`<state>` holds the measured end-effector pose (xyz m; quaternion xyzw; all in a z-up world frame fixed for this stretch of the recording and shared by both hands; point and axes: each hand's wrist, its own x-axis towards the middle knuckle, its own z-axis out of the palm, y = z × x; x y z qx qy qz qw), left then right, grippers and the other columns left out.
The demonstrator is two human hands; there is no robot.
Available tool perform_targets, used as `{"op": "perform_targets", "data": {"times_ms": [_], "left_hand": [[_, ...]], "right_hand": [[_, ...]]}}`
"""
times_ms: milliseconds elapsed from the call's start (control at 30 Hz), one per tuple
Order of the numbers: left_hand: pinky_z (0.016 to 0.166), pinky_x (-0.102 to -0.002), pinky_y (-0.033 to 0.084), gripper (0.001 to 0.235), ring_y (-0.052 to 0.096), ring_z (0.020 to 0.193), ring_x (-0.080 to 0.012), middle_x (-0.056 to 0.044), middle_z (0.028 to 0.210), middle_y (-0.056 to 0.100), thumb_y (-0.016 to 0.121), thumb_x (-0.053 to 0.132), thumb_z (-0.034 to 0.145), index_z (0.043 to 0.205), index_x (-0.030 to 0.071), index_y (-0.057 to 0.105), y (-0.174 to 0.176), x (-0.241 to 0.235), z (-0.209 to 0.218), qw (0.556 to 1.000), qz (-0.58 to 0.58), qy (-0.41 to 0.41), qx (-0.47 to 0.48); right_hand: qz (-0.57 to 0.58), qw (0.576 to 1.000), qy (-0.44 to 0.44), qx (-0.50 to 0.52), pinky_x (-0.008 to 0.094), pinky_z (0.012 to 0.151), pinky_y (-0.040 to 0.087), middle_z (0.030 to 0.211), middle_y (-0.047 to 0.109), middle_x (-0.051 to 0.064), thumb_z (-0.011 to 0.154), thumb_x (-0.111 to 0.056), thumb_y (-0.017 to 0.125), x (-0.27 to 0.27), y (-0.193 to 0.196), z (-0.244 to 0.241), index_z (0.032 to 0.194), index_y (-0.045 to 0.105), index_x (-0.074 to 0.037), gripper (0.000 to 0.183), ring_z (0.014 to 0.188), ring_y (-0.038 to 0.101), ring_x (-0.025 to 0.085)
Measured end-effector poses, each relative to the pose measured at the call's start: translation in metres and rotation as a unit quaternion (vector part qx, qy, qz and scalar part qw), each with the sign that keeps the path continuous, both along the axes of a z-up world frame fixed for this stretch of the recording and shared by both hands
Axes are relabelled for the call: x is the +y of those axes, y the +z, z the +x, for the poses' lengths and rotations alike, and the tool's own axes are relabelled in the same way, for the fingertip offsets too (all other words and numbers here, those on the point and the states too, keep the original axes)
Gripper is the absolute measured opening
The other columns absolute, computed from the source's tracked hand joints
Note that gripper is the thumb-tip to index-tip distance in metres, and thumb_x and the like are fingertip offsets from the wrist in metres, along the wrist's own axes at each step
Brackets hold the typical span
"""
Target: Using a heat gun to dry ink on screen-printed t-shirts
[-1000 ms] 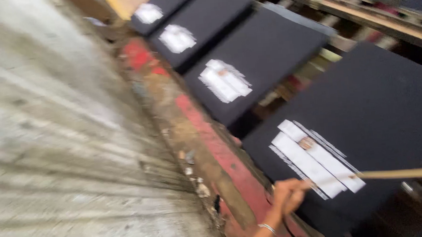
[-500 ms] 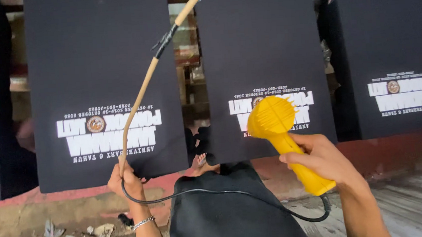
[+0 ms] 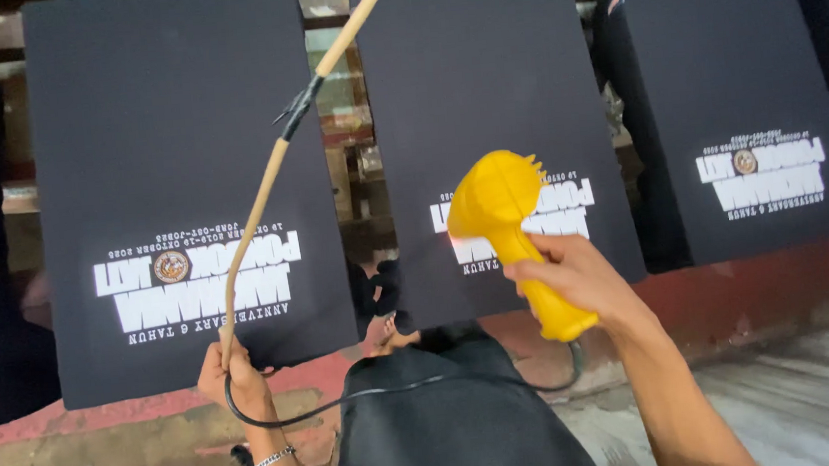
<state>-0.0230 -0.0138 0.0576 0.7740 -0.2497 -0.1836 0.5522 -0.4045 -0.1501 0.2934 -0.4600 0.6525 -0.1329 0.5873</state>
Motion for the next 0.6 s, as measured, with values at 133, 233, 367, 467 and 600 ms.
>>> {"op": "perform_targets", "data": {"times_ms": [133, 233, 367, 467, 600], "left_hand": [[0.044, -0.028, 0.034, 0.04, 0.047, 0.049, -0.0169, -0.011, 0.051, 0.042, 0.063, 0.021, 0.103, 0.067, 0.009, 0.051, -0.049, 0.009, 0.024, 0.999, 0.023, -0.037, -0.023], [0.055, -0.033, 0.035, 0.038, 0.041, 0.053, -0.0198, -0.01, 0.053, 0.038, 0.063, 0.02, 0.101, 0.066, 0.01, 0.051, -0.041, 0.004, 0.017, 0.996, 0.057, -0.032, -0.068], [0.044, -0.03, 0.04, 0.047, 0.043, 0.046, -0.0209, -0.017, 0.051, 0.039, 0.067, 0.02, 0.109, 0.067, 0.004, 0.052, -0.019, 0.005, 0.004, 0.999, 0.0, -0.001, -0.053], [0.054, -0.032, 0.036, 0.053, 0.04, 0.049, -0.0224, -0.015, 0.051, 0.037, 0.07, 0.017, 0.111, 0.064, 0.005, 0.05, -0.038, -0.003, 0.009, 0.994, -0.027, 0.012, -0.108], [0.059, -0.034, 0.037, 0.055, 0.04, 0.055, -0.0197, -0.016, 0.053, 0.043, 0.073, 0.018, 0.112, 0.064, 0.005, 0.05, -0.042, 0.003, 0.011, 0.992, -0.042, 0.01, -0.117]], "right_hand": [[0.01, 0.998, 0.029, 0.049, 0.041, 0.057, 0.054, 0.071, 0.069, 0.022, 0.076, -0.037, 0.077, 0.005, 0.002, -0.018, 0.112, 0.074, 0.005, 0.055, 0.051, 0.068, 0.032], [0.034, 0.999, 0.032, 0.026, 0.043, 0.057, 0.055, 0.07, 0.068, 0.022, 0.071, -0.032, 0.08, 0.004, 0.005, -0.012, 0.108, 0.077, 0.006, 0.053, 0.049, 0.067, 0.031], [0.005, 0.999, 0.022, 0.029, 0.042, 0.056, 0.053, 0.07, 0.069, 0.02, 0.073, -0.036, 0.077, 0.0, 0.006, -0.002, 0.107, 0.075, 0.003, 0.051, 0.051, 0.067, 0.03], [0.005, 0.997, 0.057, 0.054, 0.042, 0.06, 0.054, 0.073, 0.07, 0.022, 0.073, -0.041, 0.076, 0.0, 0.003, -0.02, 0.112, 0.075, 0.001, 0.058, 0.056, 0.07, 0.033], [0.003, 0.997, 0.074, 0.039, 0.043, 0.061, 0.055, 0.073, 0.07, 0.019, 0.071, -0.043, 0.075, 0.005, -0.005, -0.012, 0.11, 0.076, 0.001, 0.059, 0.058, 0.069, 0.031]]}}
